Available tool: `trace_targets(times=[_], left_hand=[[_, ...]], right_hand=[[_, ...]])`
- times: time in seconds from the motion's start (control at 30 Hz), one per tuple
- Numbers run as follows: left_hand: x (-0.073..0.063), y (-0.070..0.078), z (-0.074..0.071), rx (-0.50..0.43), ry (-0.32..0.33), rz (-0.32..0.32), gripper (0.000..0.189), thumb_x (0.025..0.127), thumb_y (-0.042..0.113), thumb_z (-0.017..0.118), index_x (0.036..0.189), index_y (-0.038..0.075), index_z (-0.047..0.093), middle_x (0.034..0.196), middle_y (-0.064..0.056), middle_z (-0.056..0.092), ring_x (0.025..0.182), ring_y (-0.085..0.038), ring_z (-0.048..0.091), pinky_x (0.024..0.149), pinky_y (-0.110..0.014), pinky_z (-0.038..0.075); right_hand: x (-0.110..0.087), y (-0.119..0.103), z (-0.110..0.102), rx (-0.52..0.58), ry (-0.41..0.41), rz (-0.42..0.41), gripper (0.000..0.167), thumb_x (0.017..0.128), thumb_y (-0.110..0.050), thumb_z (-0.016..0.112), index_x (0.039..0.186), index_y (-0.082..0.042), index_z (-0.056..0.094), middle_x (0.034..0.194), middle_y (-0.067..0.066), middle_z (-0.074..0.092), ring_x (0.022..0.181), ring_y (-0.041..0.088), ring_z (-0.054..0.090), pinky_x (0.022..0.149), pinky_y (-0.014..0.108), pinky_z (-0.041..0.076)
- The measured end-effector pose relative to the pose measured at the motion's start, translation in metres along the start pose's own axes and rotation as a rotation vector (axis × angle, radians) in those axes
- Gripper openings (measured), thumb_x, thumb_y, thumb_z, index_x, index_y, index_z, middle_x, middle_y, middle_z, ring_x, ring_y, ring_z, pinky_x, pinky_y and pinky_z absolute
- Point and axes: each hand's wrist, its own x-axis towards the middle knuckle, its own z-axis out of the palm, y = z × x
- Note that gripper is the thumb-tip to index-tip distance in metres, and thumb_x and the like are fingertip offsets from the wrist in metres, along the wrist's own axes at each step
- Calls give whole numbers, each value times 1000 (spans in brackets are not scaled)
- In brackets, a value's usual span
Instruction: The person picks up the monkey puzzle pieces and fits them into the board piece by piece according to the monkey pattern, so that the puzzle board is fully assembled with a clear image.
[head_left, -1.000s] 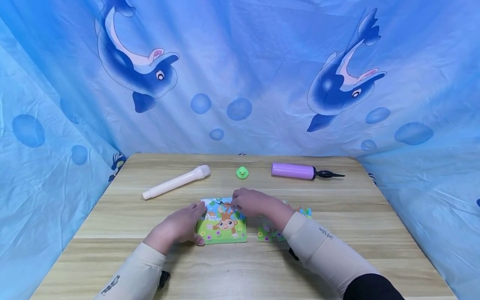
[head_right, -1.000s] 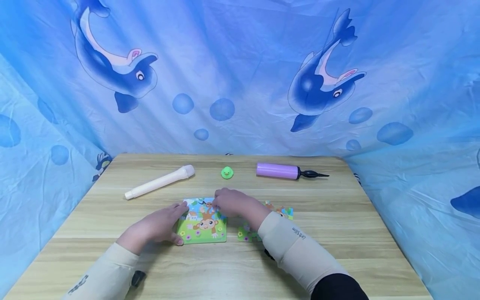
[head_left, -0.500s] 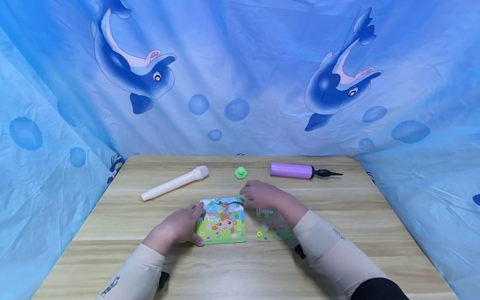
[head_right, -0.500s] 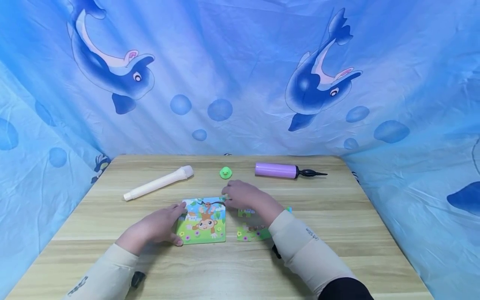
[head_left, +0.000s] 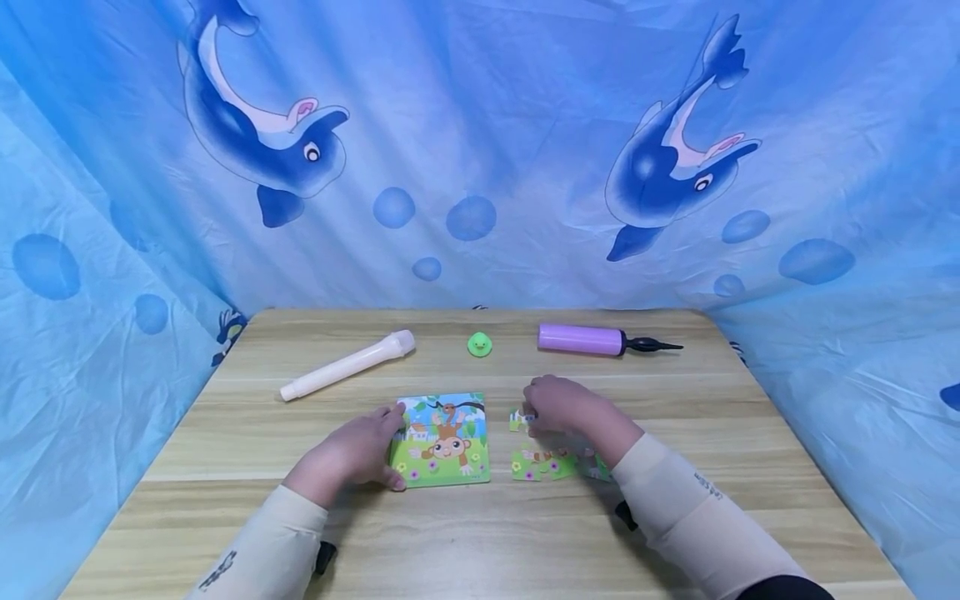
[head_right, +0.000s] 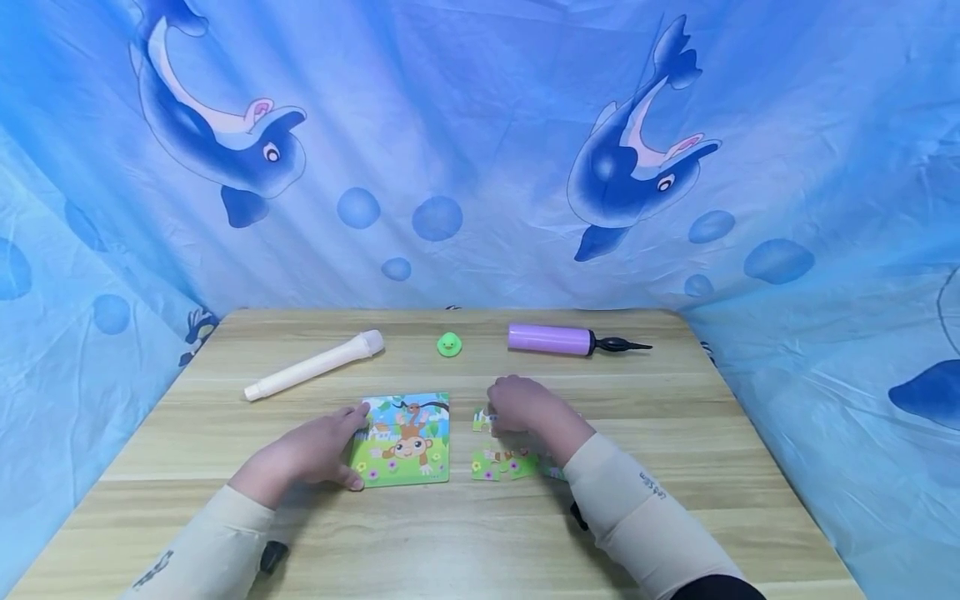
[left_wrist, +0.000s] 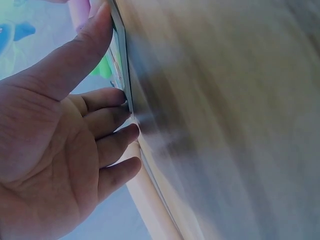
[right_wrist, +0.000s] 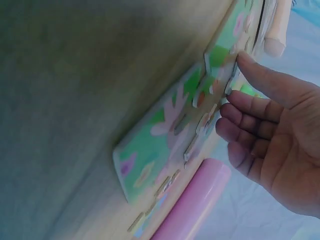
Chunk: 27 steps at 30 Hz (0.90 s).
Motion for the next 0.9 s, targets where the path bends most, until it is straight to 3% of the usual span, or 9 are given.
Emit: trace_targets(times=[0.27,0.47,0.63,0.9], left_hand=[[-1,-2,1,-28,-6,-10,118,64,44,89,154,1,26,154,-27,33,133,-50,42,109,-60,36],[0,-2,0,-27,-6,-10,117,65,44,89,154,1,26,154,-27,34,133,-49,42,109,-60,37],[0,0,0,-24,-2,-5,116,65,43,89,153,0,27,153,-28,34,133,-49,42,109,-60,36],[0,0,0,-41,-7,0,116,66,42,89,153,-1,26,153,-29,33,134,-49,40,110,-59,35]], right_hand=[[4,-4,2,-35,3,-15,18,84,-30,71,93,-15,67,91,-3,59,80,13,54,76,33,51],[8,-15,-3,-12,73,-75,22,81,-34,72,88,-16,62,86,-5,54,74,13,50,67,31,46],[18,-36,-7,-32,130,-175,29,83,-38,72,98,-15,63,90,-7,56,80,11,53,75,29,51],[36,-80,-1,-95,144,-302,33,84,-44,73,101,-18,63,94,-8,57,83,8,53,77,25,52]])
